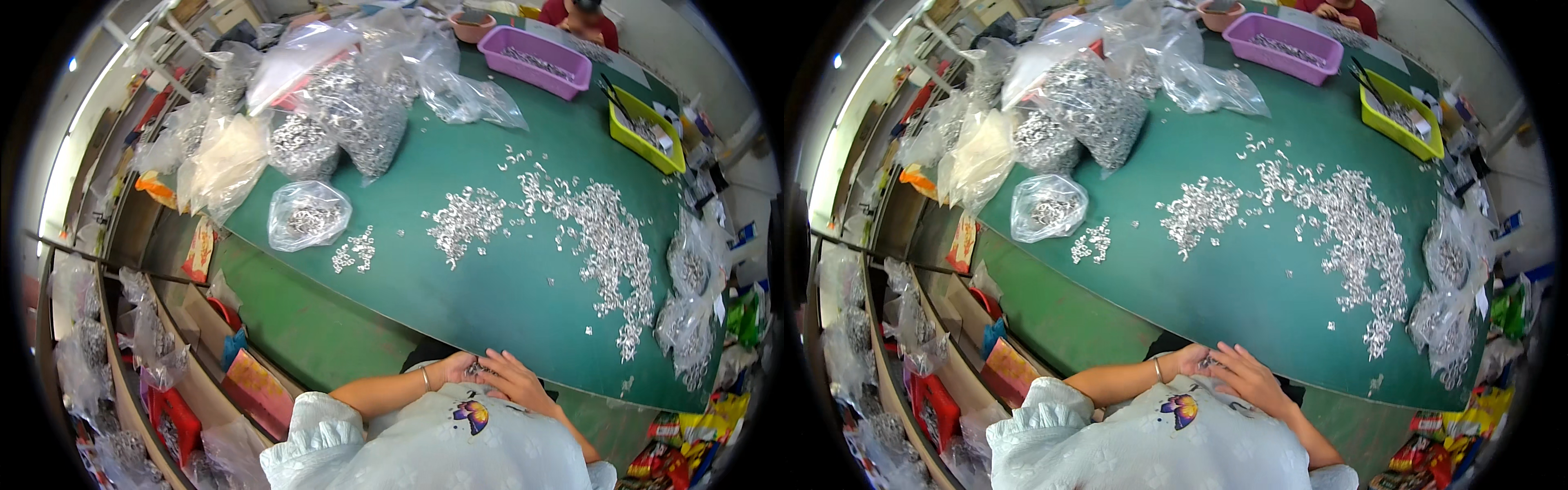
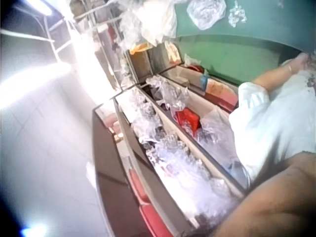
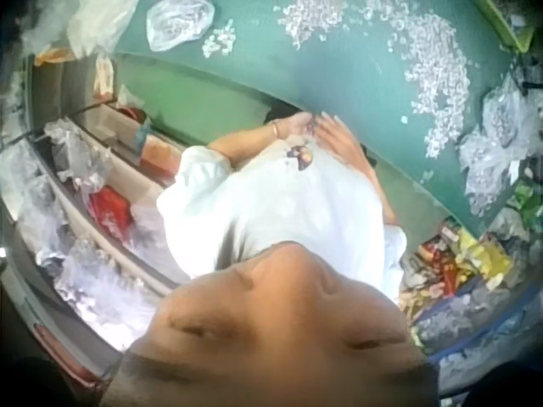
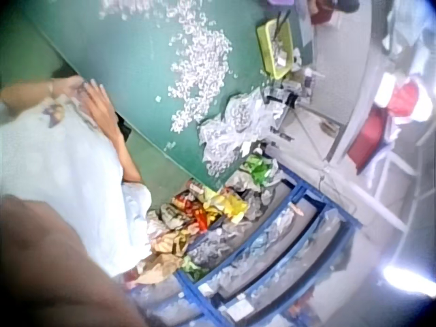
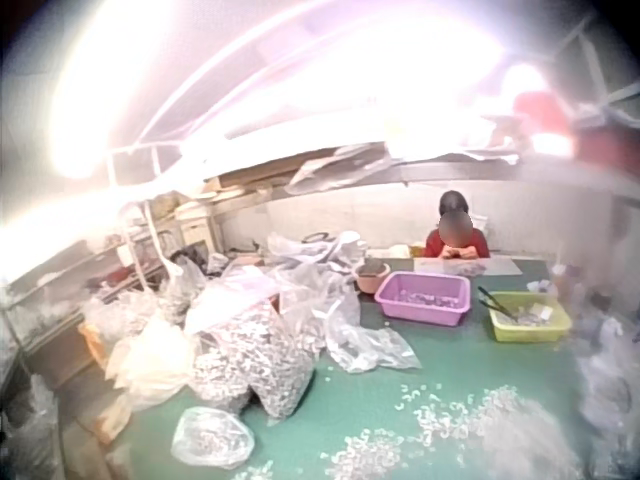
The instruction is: The person sorts small silver-colored star and crescent shaped metal components on a green table by hand, moving them into clusters while occasionally reaching for more components from nearby bags.
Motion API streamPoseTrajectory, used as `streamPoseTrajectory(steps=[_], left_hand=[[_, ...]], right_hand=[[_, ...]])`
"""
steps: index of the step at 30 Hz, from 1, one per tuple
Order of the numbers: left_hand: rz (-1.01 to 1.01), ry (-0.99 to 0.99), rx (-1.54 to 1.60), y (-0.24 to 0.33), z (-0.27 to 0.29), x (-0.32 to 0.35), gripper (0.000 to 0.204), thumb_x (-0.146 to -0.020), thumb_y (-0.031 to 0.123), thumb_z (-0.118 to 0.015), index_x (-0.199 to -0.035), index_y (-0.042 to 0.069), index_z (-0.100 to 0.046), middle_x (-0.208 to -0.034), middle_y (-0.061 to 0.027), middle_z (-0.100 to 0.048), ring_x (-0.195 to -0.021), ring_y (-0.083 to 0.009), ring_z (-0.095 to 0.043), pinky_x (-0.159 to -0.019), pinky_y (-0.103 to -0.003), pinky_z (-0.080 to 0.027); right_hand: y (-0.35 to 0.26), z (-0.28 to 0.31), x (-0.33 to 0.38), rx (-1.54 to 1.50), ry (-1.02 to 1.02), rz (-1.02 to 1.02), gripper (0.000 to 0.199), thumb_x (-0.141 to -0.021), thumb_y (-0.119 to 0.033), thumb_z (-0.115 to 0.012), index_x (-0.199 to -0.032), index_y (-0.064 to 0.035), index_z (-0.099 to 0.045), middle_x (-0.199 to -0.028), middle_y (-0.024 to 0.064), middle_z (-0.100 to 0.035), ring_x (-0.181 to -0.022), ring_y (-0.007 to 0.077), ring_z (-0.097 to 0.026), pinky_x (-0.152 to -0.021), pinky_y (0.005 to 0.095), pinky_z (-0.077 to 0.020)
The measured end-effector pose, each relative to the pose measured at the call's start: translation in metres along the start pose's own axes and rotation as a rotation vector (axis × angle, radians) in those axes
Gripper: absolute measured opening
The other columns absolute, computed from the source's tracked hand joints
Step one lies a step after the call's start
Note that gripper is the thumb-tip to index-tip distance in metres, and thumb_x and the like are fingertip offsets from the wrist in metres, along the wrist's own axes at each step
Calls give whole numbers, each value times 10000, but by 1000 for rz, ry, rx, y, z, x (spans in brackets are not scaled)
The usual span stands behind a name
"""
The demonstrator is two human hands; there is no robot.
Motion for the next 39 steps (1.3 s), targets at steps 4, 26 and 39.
streamPoseTrajectory(steps=[4,26,39], left_hand=[[-46,-270,116,6,-7,13,235,-949,256,-546,-990,40,-629,-897,-102,-695,-805,-218,-685,-755,-347,-580],[-1509,394,-151,335,-54,418,229,-965,210,-471,-843,34,-550,-723,-133,-636,-446,-114,-499,-334,-208,-356],[-2372,1170,-1080,348,-154,402,204,-905,6,-503,-1054,-25,-640,-1060,-169,-647,-977,-296,-619,-846,-380,-475]], right_hand=[[-1,23,-19,-136,219,-5,271,-811,-131,-693,-1036,17,-665,-1155,173,-616,-1162,374,-561,-969,473,-444],[34,32,-26,-182,527,-233,132,-821,12,-597,-913,19,-692,-887,149,-661,-776,300,-615,-725,374,-455],[55,64,-5,-114,652,-318,226,-827,-58,-656,-1048,-7,-658,-1082,162,-611,-1047,348,-567,-914,412,-449]])
Point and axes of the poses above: each hand's wrist, its own x-axis away from the middle knuckle, its own z-axis out of the back of the hand, y = z × x, the point moved 8 cm from there along -x, towards the middle knuckle
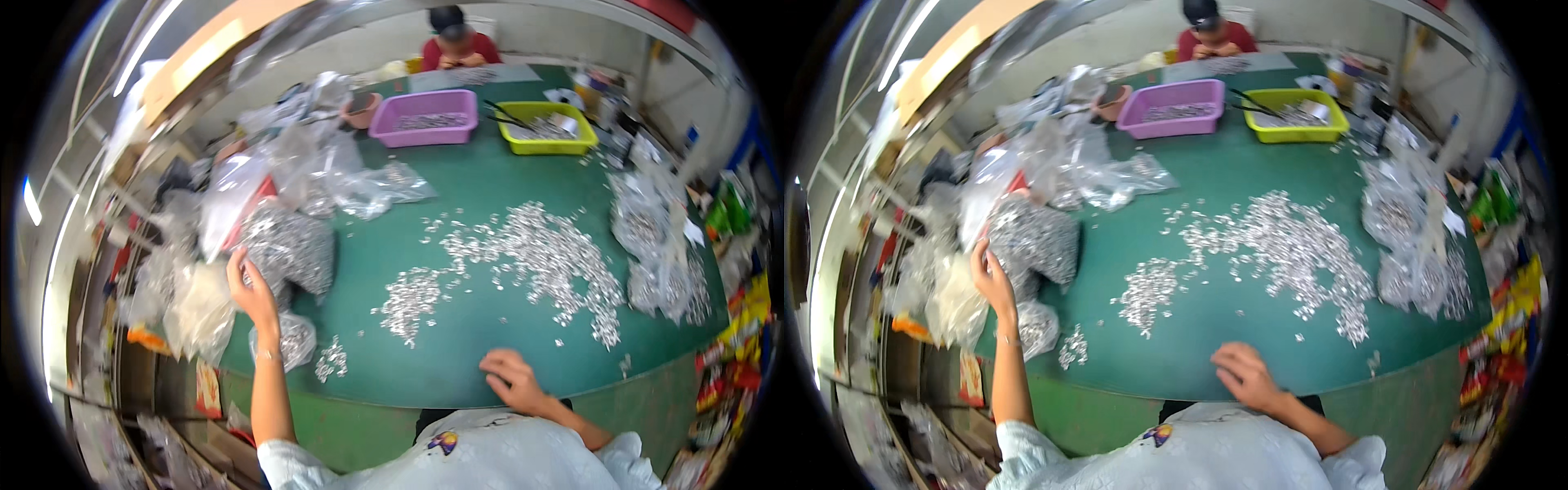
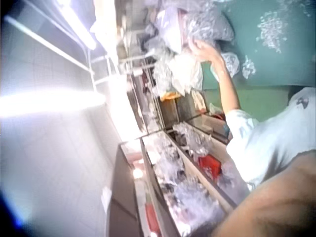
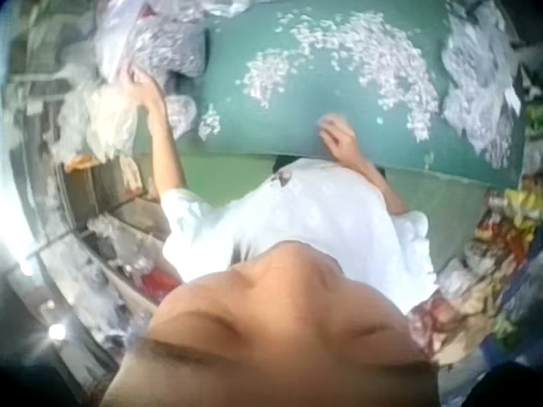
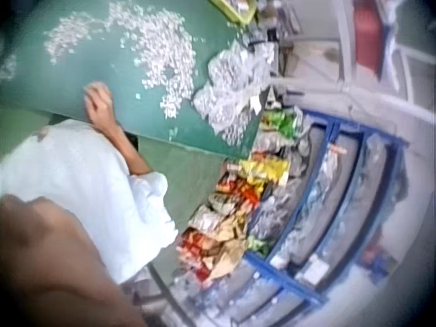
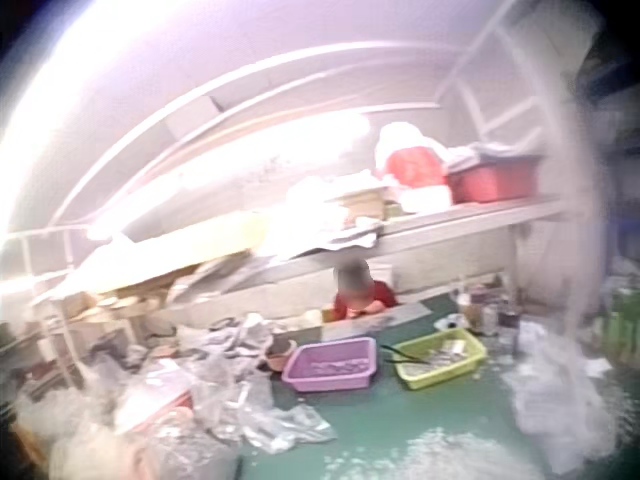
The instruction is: The person sorts small silver-colored star and crescent shaped metal components on a green table by hand, moving them into clusters while occasionally reaching for more components from nearby bags.
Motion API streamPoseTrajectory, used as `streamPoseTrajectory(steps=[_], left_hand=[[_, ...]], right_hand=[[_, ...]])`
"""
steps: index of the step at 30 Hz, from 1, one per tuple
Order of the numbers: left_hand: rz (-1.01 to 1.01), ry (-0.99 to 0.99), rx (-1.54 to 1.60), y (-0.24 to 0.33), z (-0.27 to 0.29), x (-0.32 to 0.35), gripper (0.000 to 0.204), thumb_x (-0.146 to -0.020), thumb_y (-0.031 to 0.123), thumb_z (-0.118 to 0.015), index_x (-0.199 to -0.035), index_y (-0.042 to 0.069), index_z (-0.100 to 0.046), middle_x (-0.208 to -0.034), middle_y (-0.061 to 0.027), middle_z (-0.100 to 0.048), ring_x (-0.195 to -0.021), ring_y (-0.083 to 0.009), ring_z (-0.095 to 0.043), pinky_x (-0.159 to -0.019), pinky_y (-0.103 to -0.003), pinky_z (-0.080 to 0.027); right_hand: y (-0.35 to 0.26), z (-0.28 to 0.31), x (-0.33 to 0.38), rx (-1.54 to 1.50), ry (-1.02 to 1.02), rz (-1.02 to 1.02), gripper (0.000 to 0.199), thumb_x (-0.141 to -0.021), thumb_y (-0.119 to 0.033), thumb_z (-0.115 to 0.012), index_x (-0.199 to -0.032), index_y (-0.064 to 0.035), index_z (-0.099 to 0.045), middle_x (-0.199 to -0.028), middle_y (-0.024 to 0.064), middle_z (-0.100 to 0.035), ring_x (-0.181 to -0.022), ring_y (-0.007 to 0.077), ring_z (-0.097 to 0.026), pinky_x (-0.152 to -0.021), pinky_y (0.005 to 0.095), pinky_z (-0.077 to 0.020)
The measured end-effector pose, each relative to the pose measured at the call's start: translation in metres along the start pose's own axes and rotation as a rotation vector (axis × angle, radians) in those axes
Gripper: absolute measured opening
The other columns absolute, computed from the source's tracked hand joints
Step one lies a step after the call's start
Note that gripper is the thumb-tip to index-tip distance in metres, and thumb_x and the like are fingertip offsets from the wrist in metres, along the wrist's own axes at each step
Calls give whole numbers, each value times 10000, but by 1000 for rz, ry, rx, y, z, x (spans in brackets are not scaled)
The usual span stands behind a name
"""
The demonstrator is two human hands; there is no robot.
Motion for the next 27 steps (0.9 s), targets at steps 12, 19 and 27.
streamPoseTrajectory(steps=[12,19,27], left_hand=[[-219,-1128,20,168,-303,230,524,-932,227,-561,-1406,69,-403,-1492,-191,-324,-1366,-427,-298,-1085,-584,-267],[-363,-1195,23,149,-278,264,542,-886,102,-546,-1398,15,-391,-1482,-192,-333,-1377,-412,-285,-1115,-548,-243],[-346,-1245,26,143,-185,268,565,-806,-48,-513,-1362,-29,-415,-1462,-204,-349,-1388,-390,-278,-1123,-541,-235]], right_hand=[[168,117,-143,898,201,-522,680,-929,-511,-489,-1378,-3,-434,-1482,263,-298,-1385,471,-222,-1110,580,-173],[103,39,-135,911,-67,-237,713,-914,-529,-499,-1386,-1,-423,-1493,208,-308,-1347,436,-301,-1102,589,-206],[45,-8,-82,699,-376,40,655,-893,-398,-593,-1397,-26,-401,-1467,142,-354,-1374,346,-291,-1122,577,-181]])
Point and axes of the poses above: each hand's wrist, its own x-axis away from the middle knuckle, its own z-axis out of the back of the hand, y = z × x, the point moved 8 cm from there along -x, towards the middle knuckle
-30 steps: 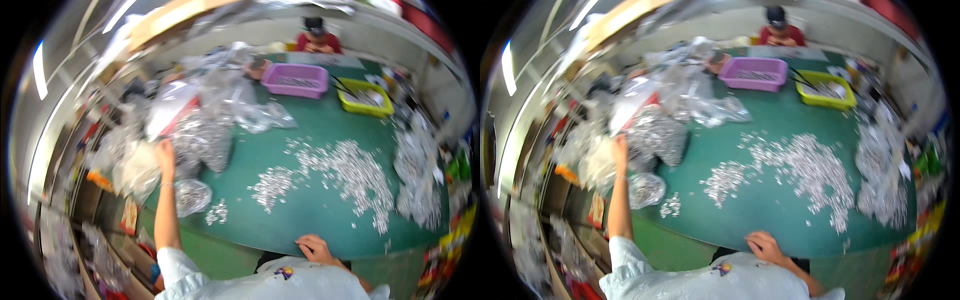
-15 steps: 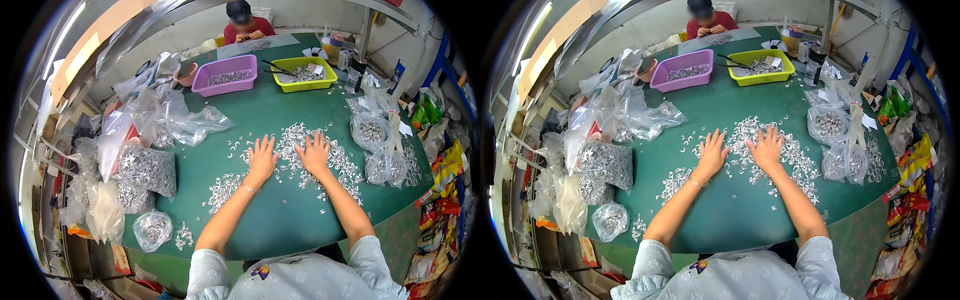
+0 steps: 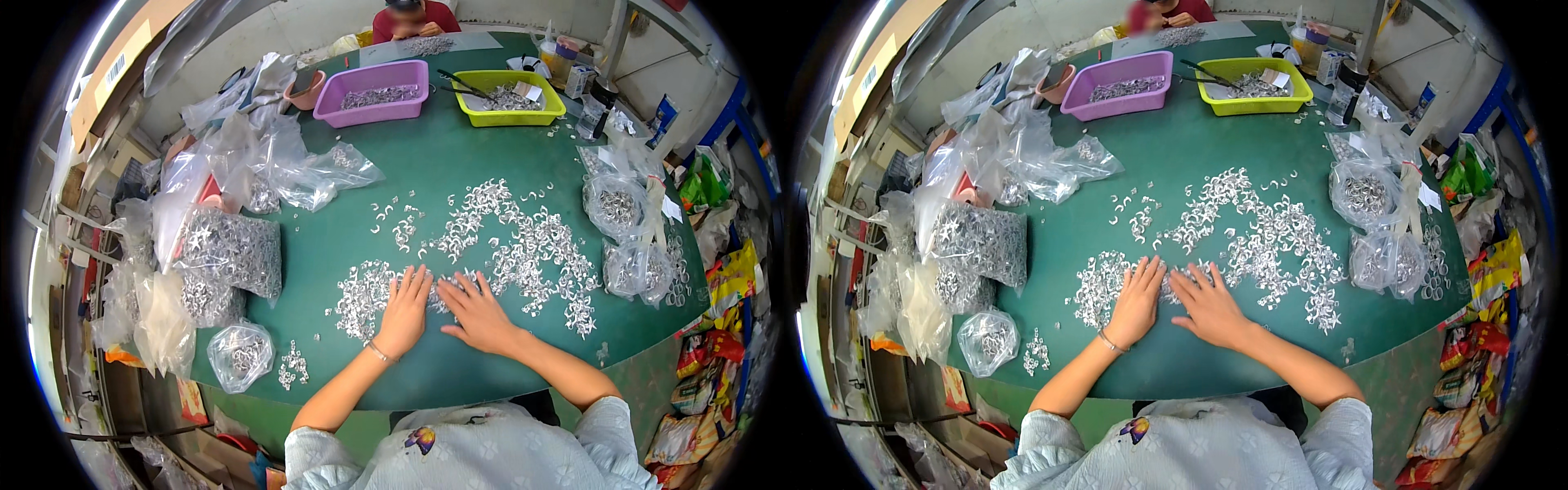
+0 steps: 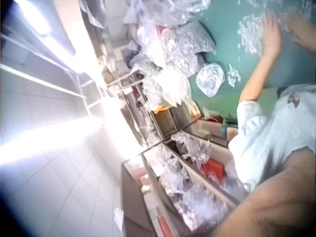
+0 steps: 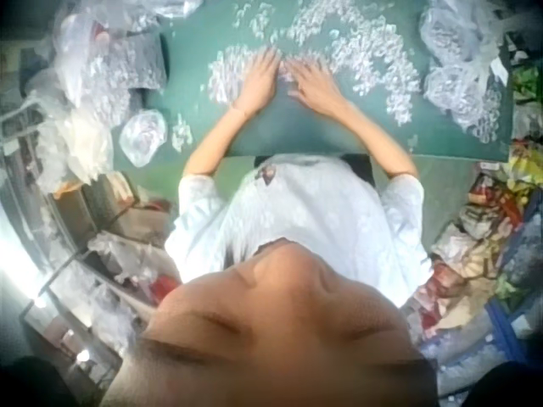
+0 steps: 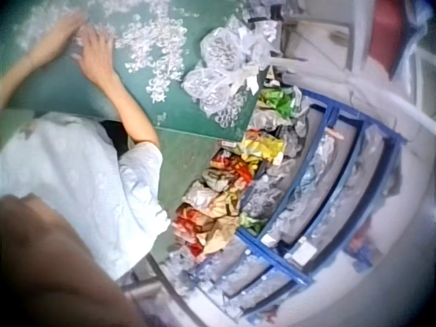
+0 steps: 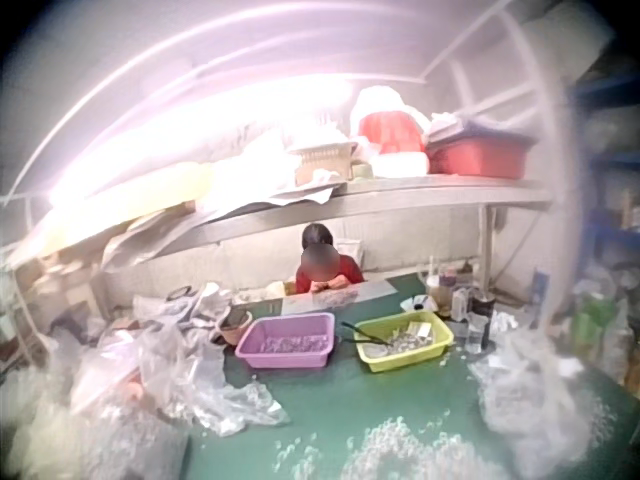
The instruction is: The person sorts small silver-colored star and crescent shaped metal components on a green table by hand, moving them into clusters while occasionally reaching for more components from nearby bags.
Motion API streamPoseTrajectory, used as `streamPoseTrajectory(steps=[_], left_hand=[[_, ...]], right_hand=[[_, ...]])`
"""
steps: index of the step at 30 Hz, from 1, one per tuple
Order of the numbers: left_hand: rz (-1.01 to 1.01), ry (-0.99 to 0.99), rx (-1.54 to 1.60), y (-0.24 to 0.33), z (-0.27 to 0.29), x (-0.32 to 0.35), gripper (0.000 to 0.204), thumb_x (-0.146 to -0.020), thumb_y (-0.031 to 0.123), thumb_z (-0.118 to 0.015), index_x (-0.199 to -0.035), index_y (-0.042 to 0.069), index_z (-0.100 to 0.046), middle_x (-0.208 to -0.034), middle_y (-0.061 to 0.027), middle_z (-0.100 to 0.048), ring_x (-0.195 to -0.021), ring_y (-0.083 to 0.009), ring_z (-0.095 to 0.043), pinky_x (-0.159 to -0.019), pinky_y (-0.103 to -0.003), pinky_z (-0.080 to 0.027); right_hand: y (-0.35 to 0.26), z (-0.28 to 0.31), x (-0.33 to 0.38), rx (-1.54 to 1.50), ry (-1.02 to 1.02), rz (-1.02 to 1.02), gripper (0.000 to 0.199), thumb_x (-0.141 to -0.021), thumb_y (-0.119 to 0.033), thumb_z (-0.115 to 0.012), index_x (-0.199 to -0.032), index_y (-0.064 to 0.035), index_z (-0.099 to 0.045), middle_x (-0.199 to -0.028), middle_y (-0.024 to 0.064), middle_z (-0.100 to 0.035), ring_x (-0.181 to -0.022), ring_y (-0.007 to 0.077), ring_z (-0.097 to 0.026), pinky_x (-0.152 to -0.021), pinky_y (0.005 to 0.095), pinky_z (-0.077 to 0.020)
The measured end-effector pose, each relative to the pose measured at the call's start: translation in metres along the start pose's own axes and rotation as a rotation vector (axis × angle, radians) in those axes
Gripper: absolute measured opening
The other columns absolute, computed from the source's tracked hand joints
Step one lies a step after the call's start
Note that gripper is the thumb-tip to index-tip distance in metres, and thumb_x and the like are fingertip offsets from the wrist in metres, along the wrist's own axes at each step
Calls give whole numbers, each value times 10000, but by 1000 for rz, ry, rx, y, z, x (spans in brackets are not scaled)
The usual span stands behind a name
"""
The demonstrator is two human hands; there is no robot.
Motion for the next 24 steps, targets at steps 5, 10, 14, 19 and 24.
streamPoseTrajectory(steps=[5,10,14,19,24], left_hand=[[58,61,128,13,18,22,506,-865,53,-566,-1355,16,-445,-1458,-182,-359,-1380,-394,-287,-1114,-545,-248],[-191,-77,43,66,-5,16,553,-863,169,-638,-1380,112,-448,-1494,-139,-330,-1363,-383,-315,-1088,-574,-272],[-263,-118,-36,73,-14,22,519,-839,99,-627,-1339,101,-490,-1493,-133,-335,-1339,-369,-348,-1076,-582,-287],[-237,-99,234,63,13,35,380,-810,-5,-605,-1186,49,-593,-1347,-145,-490,-1245,-344,-456,-1070,-533,-320],[-142,194,309,32,28,-49,308,-825,-8,-596,-1127,45,-616,-1137,-131,-595,-1042,-313,-549,-888,-417,-418]], right_hand=[[1,23,26,-130,202,189,295,-869,-213,-629,-1117,-54,-628,-1182,88,-571,-1218,286,-457,-1047,517,-306],[98,61,-31,-283,492,-212,235,-828,-116,-660,-1061,-85,-667,-1097,95,-602,-1070,303,-510,-918,436,-376],[124,46,-50,96,510,-246,260,-802,-126,-692,-1056,-84,-661,-1178,76,-571,-1223,332,-434,-1028,509,-281],[118,50,-22,-52,406,-215,236,-750,-149,-749,-940,-61,-641,-1064,64,-593,-1155,280,-487,-1019,492,-281],[146,65,4,-241,361,-394,236,-734,-169,-762,-887,-52,-625,-915,51,-622,-967,240,-556,-956,420,-316]])
Point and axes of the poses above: each hand's wrist, its own x-axis away from the middle knuckle, its own z-axis out of the back of the hand, y = z × x, the point moved 8 cm from there along -x, towards the middle knuckle
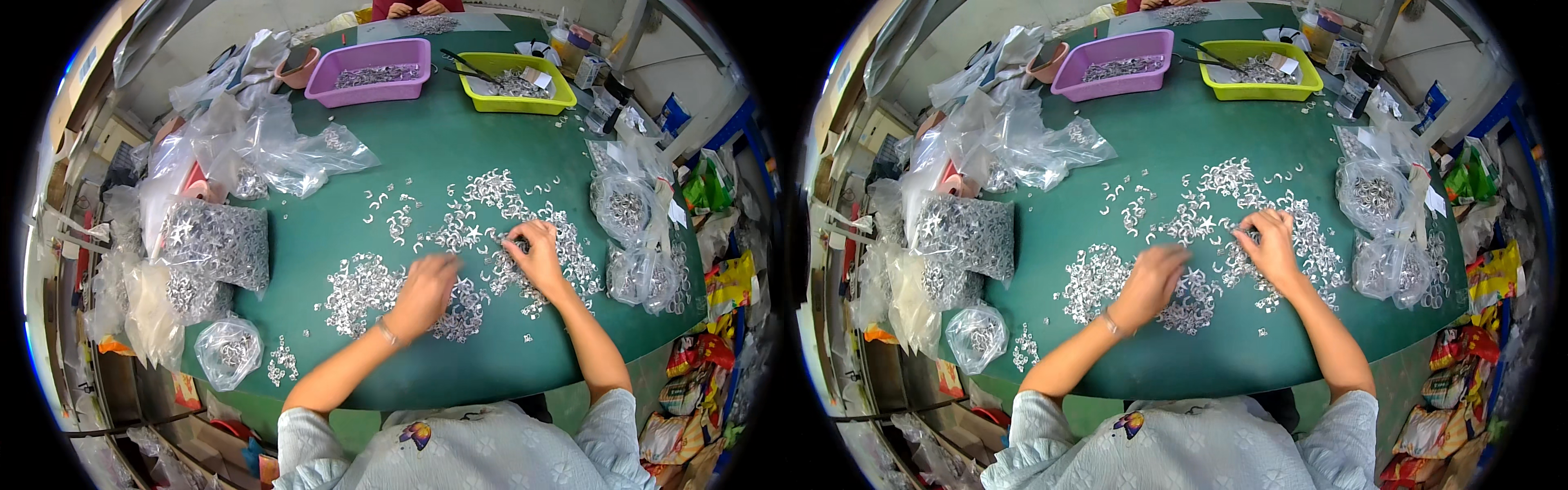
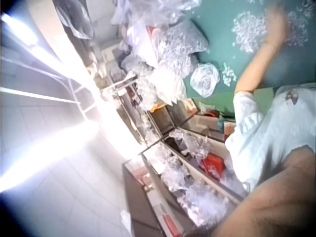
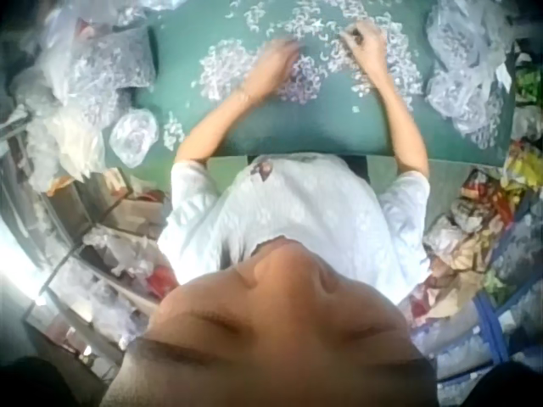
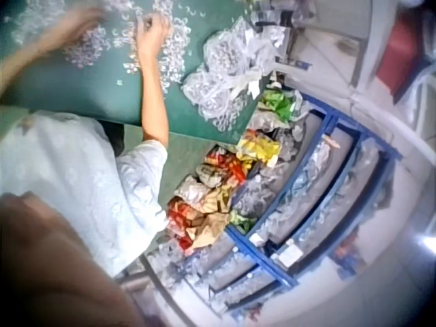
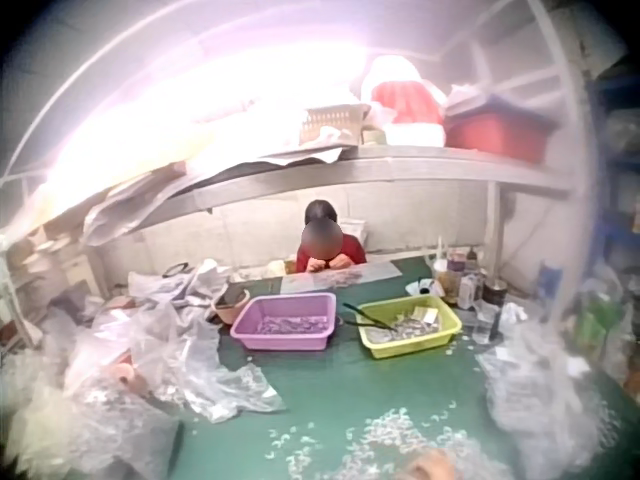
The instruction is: The person sorts small silver-colored star and crescent shaped metal components on a green table by hand, moving them into clusters while occasionally reaching for more components from nearby bags.
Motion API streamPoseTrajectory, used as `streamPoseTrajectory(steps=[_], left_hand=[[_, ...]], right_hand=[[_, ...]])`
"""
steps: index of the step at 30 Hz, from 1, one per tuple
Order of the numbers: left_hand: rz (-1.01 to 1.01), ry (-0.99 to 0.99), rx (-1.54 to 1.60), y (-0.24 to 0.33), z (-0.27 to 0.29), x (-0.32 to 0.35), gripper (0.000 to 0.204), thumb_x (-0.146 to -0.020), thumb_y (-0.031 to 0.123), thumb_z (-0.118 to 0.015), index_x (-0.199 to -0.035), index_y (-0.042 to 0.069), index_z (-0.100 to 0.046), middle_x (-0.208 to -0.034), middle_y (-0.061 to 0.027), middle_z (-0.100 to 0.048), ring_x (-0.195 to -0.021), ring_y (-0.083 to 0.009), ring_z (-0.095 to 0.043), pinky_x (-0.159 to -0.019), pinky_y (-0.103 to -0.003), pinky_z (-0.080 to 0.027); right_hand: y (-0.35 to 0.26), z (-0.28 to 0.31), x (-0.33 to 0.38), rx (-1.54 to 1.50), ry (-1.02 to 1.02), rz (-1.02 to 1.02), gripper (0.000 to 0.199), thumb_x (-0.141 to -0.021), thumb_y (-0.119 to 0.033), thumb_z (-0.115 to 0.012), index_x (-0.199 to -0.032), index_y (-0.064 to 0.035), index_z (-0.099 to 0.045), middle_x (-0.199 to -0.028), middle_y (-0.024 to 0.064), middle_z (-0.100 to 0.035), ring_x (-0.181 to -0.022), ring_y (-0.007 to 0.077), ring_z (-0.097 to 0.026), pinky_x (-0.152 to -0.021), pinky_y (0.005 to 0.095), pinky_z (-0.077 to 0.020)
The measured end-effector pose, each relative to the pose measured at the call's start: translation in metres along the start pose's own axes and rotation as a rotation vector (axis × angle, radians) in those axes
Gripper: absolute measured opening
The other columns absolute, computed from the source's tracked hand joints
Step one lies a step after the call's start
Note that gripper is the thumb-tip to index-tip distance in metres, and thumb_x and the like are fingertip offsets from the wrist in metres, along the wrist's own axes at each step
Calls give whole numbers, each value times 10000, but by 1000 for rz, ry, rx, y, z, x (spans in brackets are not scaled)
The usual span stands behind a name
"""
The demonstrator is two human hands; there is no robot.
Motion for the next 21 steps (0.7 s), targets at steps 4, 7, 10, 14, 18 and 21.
streamPoseTrajectory(steps=[4,7,10,14,18,21], left_hand=[[12,27,-116,-23,-26,-62,276,-798,76,-673,-1070,53,-636,-1028,-78,-581,-984,-266,-540,-808,-380,-388],[53,4,-218,-31,-45,-76,288,-746,120,-730,-1015,65,-644,-1002,-63,-561,-980,-240,-527,-793,-382,-368],[88,-17,-201,-34,-55,-76,282,-728,97,-738,-987,64,-629,-971,-61,-557,-965,-236,-524,-786,-387,-361],[165,-55,-51,-40,-48,-74,247,-751,80,-731,-969,70,-617,-900,-74,-591,-920,-241,-560,-807,-376,-362],[146,70,96,-44,-37,-68,240,-780,36,-708,-1001,59,-617,-833,-87,-622,-807,-214,-607,-785,-344,-407],[253,189,365,-50,-25,-66,234,-829,23,-671,-1055,41,-614,-861,-74,-648,-745,-146,-616,-711,-284,-455]], right_hand=[[6,11,-1,117,46,-39,239,-743,-178,-755,-928,-57,-664,-980,57,-600,-967,240,-520,-898,392,-327],[-15,8,-13,148,95,107,306,-740,-188,-757,-1001,-50,-676,-1074,70,-567,-1034,260,-486,-903,394,-326],[-24,-6,-13,225,86,195,239,-745,-143,-745,-956,-49,-682,-1090,72,-572,-1036,254,-492,-906,400,-326],[-14,-5,-10,114,68,157,143,-747,-92,-734,-876,-55,-682,-957,45,-629,-952,223,-538,-897,394,-328],[15,20,-6,-14,94,53,90,-750,-75,-730,-827,-72,-685,-814,23,-647,-873,207,-566,-874,367,-331],[20,32,-3,2,0,58,165,-744,-87,-732,-902,-76,-686,-968,39,-632,-967,231,-544,-888,376,-343]])
Point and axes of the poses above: each hand's wrist, its own x-axis away from the middle knuckle, its own z-axis out of the back of the hand, y = z × x, the point moved 8 cm from there along -x, towards the middle knuckle
